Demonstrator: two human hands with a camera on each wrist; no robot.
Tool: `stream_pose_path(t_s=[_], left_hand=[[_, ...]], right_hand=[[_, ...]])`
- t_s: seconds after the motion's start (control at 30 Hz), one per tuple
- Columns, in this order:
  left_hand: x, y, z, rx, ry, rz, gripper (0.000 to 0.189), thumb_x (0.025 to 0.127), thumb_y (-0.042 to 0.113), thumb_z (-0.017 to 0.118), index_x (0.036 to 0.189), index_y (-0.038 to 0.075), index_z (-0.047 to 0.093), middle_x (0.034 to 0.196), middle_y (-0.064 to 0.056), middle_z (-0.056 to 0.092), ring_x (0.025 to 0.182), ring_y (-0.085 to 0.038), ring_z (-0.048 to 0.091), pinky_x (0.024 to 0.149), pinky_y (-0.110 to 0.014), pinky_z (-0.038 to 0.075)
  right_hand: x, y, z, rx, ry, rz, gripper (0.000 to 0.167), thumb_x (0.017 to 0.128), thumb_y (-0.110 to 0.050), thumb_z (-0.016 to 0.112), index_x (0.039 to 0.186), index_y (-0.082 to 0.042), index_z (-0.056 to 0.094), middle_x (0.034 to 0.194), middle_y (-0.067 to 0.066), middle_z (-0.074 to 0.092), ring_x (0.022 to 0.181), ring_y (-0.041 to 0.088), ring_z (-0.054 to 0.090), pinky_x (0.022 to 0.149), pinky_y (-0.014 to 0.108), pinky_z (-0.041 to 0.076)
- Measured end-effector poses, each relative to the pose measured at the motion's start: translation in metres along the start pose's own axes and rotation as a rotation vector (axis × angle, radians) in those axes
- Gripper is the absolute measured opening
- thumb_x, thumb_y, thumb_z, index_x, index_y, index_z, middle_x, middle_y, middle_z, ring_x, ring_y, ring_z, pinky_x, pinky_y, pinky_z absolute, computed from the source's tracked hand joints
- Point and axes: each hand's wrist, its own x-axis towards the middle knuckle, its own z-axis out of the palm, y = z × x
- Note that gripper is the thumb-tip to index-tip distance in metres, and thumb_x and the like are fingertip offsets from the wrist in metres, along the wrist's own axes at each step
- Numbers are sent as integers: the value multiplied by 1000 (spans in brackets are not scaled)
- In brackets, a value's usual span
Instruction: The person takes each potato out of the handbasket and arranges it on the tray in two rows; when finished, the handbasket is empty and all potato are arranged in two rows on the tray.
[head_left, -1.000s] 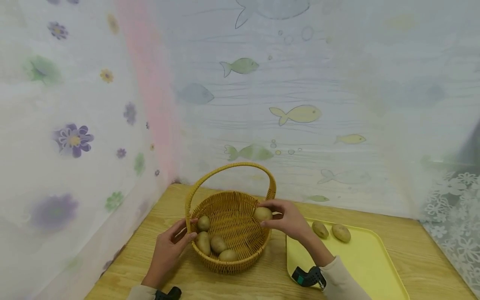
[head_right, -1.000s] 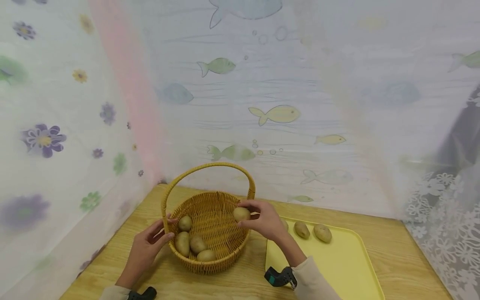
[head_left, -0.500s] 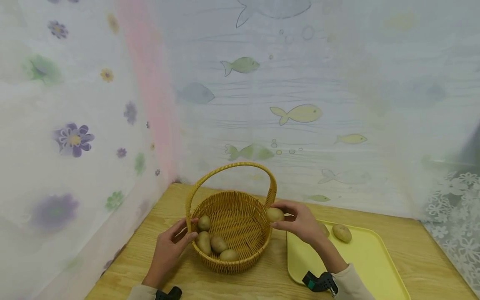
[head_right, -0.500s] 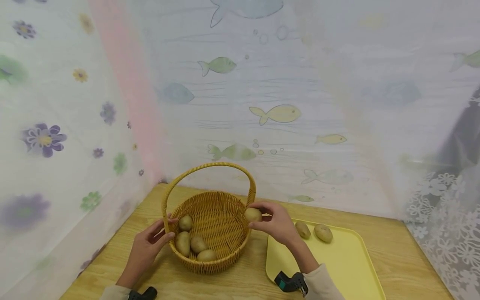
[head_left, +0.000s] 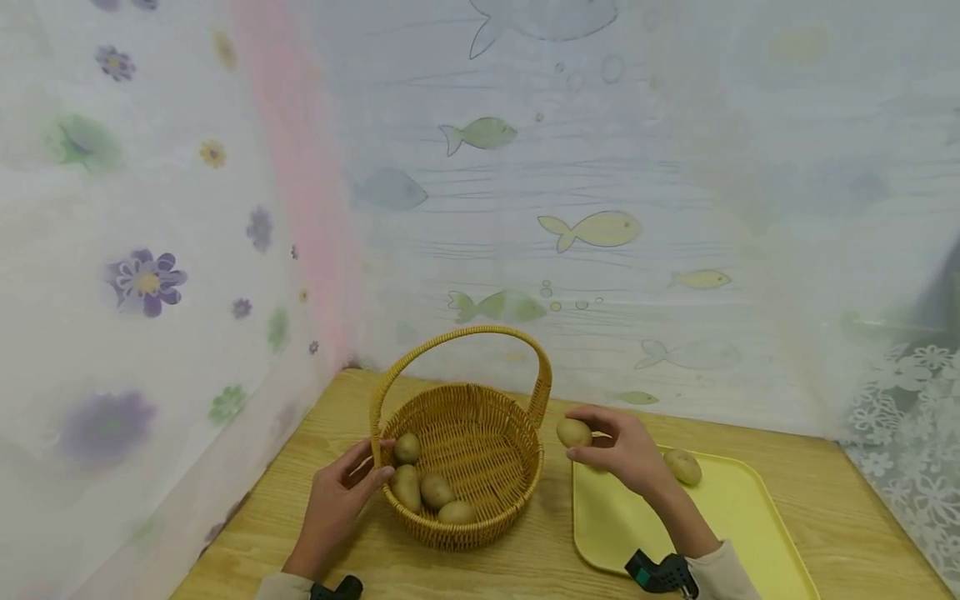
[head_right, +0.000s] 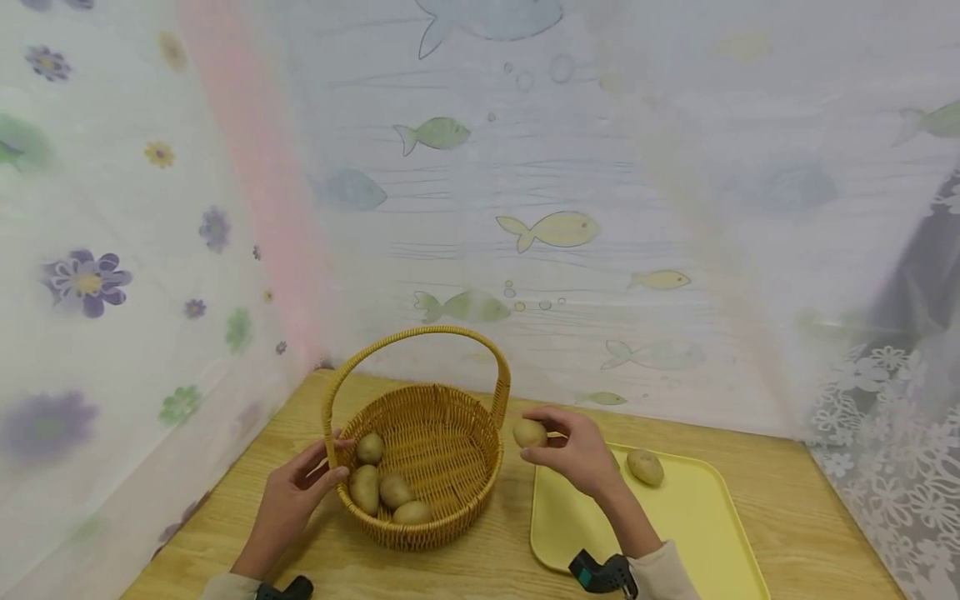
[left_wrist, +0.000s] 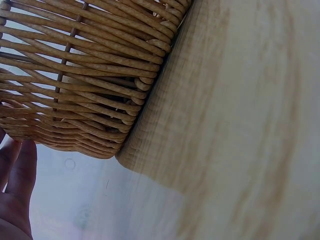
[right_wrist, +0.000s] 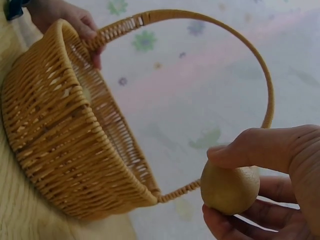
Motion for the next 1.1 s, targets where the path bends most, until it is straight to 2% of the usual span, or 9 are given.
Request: stream_pose_path(t_s=[0.33,0.47,0.67,0.83,1.1], left_hand=[[3,-2,1,17,0,17,46,98,5,74,141,-4,61,132,-16,68,132,-28,57,104,-29,50],[3,-1,0,32,4,15,46,98,7,75,140,-3,62,131,-15,69,130,-23,59,104,-28,50],[3,-2,-2,62,11,35,45,97,6,76,139,-4,63,130,-14,69,130,-29,58,103,-25,51],[2,-2,-1,78,17,32,45,97,7,76,140,-3,63,130,-12,70,130,-30,58,103,-26,51],[-2,-2,-1,53,6,13,46,99,8,74,142,-3,61,132,-16,68,131,-31,57,104,-27,50]], right_hand=[[-6,2,-11,-36,25,-18,49,90,0,81,135,9,63,129,27,61,105,24,70,84,35,64],[-9,3,-15,-42,33,2,50,90,0,81,136,10,62,132,29,60,105,23,70,83,35,64],[-17,0,-24,-52,75,55,53,89,-2,82,137,9,62,132,29,60,104,25,71,82,33,64],[-24,-2,-33,-87,105,58,52,90,-3,82,136,8,63,131,27,62,105,23,71,84,31,63],[-32,-1,-43,-160,134,58,50,92,-4,81,137,7,62,130,26,62,107,20,69,84,28,62]])
